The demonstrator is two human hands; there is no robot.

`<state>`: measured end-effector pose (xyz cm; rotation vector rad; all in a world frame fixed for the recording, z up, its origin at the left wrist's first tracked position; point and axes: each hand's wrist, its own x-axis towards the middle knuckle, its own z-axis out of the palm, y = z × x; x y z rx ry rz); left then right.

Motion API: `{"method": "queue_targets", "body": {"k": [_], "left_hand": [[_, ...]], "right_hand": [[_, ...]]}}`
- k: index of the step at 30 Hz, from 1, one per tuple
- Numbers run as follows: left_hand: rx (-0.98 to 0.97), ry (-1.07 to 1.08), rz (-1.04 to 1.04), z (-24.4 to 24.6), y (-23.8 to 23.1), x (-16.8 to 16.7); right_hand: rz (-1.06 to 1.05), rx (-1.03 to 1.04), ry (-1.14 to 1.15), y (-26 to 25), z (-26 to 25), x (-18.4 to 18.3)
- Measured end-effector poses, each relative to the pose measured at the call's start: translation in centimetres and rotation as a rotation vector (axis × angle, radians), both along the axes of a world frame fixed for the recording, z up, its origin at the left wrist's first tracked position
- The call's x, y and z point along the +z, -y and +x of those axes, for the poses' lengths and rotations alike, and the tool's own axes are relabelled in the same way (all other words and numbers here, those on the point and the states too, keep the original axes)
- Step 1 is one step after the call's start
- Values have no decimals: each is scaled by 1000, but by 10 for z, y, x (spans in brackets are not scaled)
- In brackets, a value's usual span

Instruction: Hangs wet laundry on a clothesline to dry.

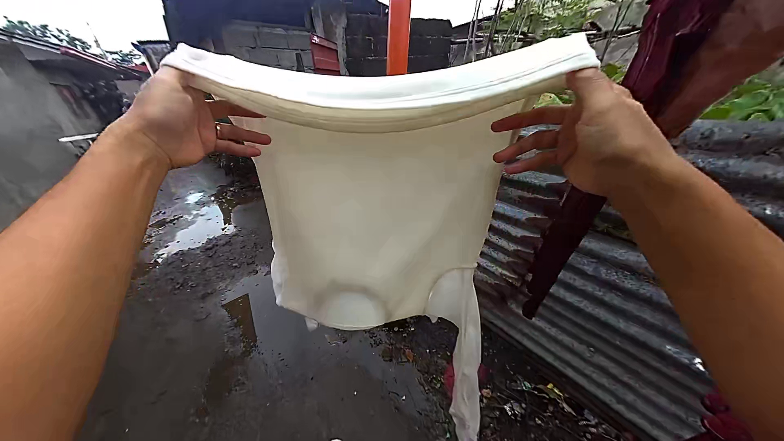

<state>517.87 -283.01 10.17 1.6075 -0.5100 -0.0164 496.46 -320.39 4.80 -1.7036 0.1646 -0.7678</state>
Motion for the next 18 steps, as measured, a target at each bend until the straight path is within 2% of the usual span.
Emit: {"method": "queue_targets", "body": {"k": [5, 10, 13, 16, 18], "left_hand": [[-120, 281, 111, 109, 18, 6], [-228, 445, 171, 201, 65, 18], [-279, 556, 181, 246, 109, 20], [-278, 712, 191, 308, 171, 27], [-270, 742, 163, 329, 215, 40]], "right_hand": [[-32, -112, 167, -4, 77, -8], [-221, -318, 279, -7, 143, -5], [-387, -475, 252, 4, 169, 0], [-591, -580, 258, 36, 188, 24], [-725, -608, 255, 56, 194, 47]]}}
